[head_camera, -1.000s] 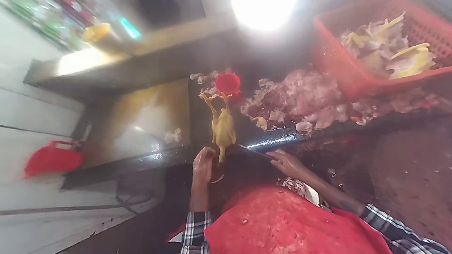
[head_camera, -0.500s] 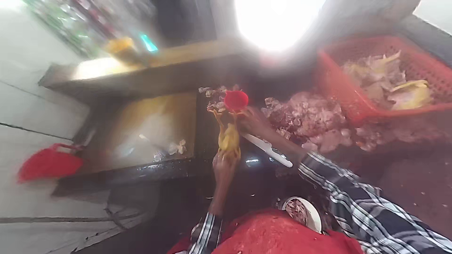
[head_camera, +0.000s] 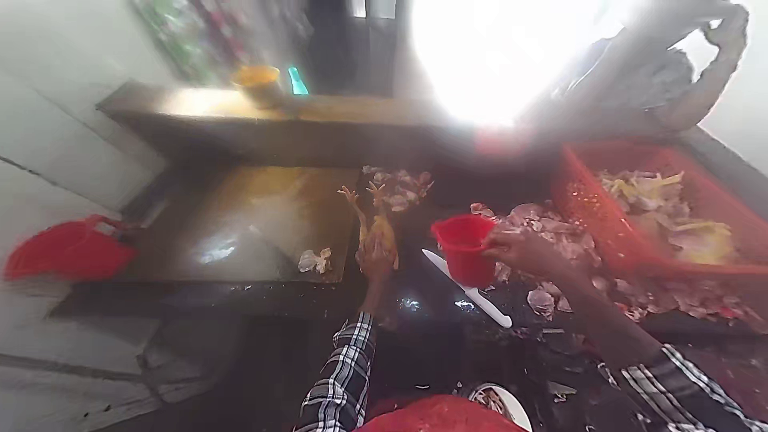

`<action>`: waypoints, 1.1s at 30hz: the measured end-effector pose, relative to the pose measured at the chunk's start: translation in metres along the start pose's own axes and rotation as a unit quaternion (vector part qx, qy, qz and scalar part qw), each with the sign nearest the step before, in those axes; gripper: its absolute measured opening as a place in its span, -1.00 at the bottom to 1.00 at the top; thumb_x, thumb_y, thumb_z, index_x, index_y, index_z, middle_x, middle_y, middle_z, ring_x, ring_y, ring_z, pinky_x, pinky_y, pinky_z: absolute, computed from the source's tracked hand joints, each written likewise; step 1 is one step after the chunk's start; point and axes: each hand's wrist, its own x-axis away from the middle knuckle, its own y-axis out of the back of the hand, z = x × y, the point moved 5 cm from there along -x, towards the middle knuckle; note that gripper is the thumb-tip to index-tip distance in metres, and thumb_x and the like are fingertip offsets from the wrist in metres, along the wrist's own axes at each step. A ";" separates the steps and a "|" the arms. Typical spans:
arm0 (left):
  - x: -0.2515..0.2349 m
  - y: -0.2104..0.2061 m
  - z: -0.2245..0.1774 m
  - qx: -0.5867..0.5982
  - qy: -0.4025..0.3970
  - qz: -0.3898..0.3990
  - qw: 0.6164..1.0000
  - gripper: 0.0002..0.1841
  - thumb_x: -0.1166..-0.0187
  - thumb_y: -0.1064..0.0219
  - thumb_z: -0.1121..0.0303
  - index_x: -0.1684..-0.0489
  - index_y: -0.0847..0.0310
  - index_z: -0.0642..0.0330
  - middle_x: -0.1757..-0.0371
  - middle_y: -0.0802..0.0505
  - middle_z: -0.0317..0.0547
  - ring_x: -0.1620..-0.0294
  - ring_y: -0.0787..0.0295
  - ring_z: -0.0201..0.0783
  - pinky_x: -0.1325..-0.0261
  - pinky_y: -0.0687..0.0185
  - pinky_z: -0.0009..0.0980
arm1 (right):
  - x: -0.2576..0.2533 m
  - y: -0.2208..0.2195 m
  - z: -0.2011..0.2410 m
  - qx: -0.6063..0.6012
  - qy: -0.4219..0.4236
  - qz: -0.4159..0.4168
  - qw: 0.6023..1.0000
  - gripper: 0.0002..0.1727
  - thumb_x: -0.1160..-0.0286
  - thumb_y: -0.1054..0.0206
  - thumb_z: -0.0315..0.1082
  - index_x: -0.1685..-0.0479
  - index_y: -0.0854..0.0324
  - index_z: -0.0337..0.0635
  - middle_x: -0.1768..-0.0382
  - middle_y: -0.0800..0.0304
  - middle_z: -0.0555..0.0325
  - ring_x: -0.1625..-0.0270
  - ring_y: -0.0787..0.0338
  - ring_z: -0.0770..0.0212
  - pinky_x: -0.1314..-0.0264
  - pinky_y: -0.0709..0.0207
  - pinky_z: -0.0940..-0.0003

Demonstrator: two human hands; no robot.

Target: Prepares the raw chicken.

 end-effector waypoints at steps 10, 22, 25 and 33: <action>-0.022 0.025 -0.026 0.073 0.029 0.074 0.994 -0.32 -0.49 -0.36 -0.17 -0.61 -0.53 -0.10 -0.62 -0.60 -0.09 -0.65 -0.44 0.01 -0.53 -0.41 0.16 | -0.039 -0.120 0.040 -0.329 0.057 0.088 0.938 -0.56 -0.65 -0.30 0.15 0.03 -0.76 -0.04 0.19 -0.83 0.24 0.10 -0.79 0.37 -0.11 -0.68 0.21; 0.101 0.021 0.048 0.122 0.146 0.206 0.960 -0.09 -0.42 -0.55 0.00 -0.78 -0.25 0.19 -0.51 -0.64 0.24 -0.51 -0.57 0.19 -0.58 -0.43 0.16 | 0.140 -0.060 -0.011 -0.065 0.037 0.033 0.997 -0.57 -0.55 -0.33 0.22 0.19 -0.82 0.06 0.16 -0.87 0.24 -0.07 -0.82 0.15 -0.26 -0.64 0.00; 0.103 0.020 0.040 0.055 0.150 0.242 0.957 -0.35 -0.50 -0.46 0.02 -0.58 -0.55 0.09 -0.36 -0.78 0.17 -0.42 -0.66 0.20 -0.52 -0.44 0.24 | 0.174 -0.040 -0.049 -0.062 -0.063 0.124 0.988 -0.52 -0.45 -0.33 0.35 0.15 -0.84 0.18 0.14 -0.89 0.25 -0.02 -0.85 0.11 -0.13 -0.63 -0.20; 0.086 0.005 0.030 0.123 0.213 0.323 0.914 -0.41 -0.78 -0.11 -0.09 -0.59 -0.41 0.14 -0.10 -0.84 0.18 -0.09 -0.82 0.14 -0.19 -0.68 0.24 | 0.157 -0.065 -0.076 -0.143 -0.105 0.198 0.964 -0.47 -0.48 -0.33 0.31 0.00 -0.82 0.08 0.09 -0.87 0.13 -0.06 -0.81 0.10 -0.24 -0.58 -0.18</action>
